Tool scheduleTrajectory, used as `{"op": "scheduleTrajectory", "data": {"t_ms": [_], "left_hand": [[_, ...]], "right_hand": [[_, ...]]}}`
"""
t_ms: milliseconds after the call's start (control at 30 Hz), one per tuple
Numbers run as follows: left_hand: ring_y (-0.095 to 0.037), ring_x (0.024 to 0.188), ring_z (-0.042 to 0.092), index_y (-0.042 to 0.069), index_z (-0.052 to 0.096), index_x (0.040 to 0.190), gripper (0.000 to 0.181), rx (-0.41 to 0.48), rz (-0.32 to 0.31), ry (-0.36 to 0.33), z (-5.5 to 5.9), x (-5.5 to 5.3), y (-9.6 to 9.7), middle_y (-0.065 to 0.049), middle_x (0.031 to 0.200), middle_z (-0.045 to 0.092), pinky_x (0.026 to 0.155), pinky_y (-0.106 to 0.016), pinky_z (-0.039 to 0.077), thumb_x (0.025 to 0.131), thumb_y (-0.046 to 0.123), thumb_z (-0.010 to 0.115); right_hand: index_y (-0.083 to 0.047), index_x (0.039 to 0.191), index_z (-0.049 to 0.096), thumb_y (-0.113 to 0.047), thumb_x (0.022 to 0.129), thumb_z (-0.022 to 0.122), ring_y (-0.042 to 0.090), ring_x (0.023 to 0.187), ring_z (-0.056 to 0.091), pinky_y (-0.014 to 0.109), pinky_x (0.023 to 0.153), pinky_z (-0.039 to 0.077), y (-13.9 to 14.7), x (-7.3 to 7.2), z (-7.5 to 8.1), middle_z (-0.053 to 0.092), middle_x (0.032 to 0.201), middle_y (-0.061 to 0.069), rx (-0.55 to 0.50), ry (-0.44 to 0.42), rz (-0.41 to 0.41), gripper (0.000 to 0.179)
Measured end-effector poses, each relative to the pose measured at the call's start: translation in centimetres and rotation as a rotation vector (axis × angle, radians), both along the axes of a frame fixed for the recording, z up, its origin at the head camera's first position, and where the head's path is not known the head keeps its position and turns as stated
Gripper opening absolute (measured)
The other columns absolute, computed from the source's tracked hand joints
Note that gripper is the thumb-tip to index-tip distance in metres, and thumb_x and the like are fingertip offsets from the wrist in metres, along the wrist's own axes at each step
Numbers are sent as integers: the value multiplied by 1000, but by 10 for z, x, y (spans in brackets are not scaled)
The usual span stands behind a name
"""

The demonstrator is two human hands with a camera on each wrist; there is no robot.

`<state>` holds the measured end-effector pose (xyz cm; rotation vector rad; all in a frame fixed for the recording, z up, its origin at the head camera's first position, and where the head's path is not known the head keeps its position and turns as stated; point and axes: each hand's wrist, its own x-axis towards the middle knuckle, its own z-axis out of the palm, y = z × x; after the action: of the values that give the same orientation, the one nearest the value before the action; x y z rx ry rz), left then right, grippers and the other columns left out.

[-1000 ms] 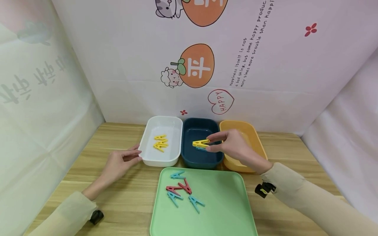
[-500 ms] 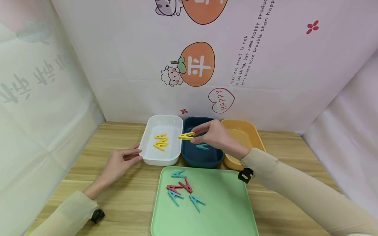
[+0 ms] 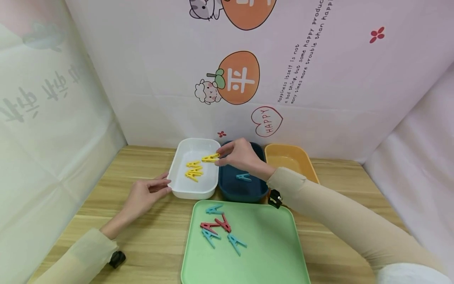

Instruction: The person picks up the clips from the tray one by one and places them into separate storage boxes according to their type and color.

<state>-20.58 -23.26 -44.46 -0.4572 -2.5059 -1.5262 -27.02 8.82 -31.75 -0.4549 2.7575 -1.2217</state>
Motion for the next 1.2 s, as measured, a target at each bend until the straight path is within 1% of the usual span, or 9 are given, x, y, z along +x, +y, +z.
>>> {"op": "scheduleTrajectory", "data": {"t_ms": [167, 300, 567, 767, 1000, 1200], "left_hand": [[-33, 111, 73, -7, 76, 119, 31, -11, 1, -1, 1, 1, -1, -19, 142, 63, 81, -19, 59, 95, 11, 82], [-34, 110, 73, -7, 76, 119, 31, -14, 5, -7, 1, 1, -1, -19, 142, 62, 81, -19, 59, 95, 10, 82], [-33, 110, 73, -7, 76, 119, 30, -18, 10, -9, 2, 1, 0, -19, 142, 63, 81, -19, 60, 94, 9, 82], [-33, 109, 74, -7, 76, 119, 31, -24, 12, -4, 1, 1, 0, -18, 141, 63, 81, -19, 59, 94, 10, 83], [-33, 110, 73, -7, 76, 118, 30, -24, 6, 6, 2, 0, 0, -18, 140, 64, 82, -19, 59, 93, 9, 83], [-30, 108, 74, -7, 76, 119, 30, -19, 2, -2, 1, -1, 0, -18, 141, 63, 83, -21, 60, 93, 8, 83]], "right_hand": [[-7, 113, 82, -16, 85, 92, 20, 102, 69, 35, 85, 61, -12, -6, -2, 79, 100, 2, 2, -17, 16, 31], [-7, 114, 82, -16, 85, 92, 20, 100, 70, 33, 85, 61, -21, -10, -4, 79, 99, 2, 26, -18, 25, 32], [-8, 111, 83, -17, 85, 92, 18, 92, 70, 32, 84, 60, -35, -14, -10, 78, 94, 1, 93, -20, 36, 29], [-7, 109, 83, -14, 84, 92, 17, 88, 69, 30, 82, 60, -45, -15, -14, 77, 91, 0, 112, -37, 53, 27], [-8, 107, 84, -16, 83, 93, 16, 86, 69, 26, 75, 59, -56, -16, -22, 77, 90, -1, 153, -36, 69, 27], [-7, 108, 84, -17, 83, 94, 15, 86, 68, 26, 76, 58, -65, -15, -28, 78, 91, -1, 164, -38, 84, 29]]}}
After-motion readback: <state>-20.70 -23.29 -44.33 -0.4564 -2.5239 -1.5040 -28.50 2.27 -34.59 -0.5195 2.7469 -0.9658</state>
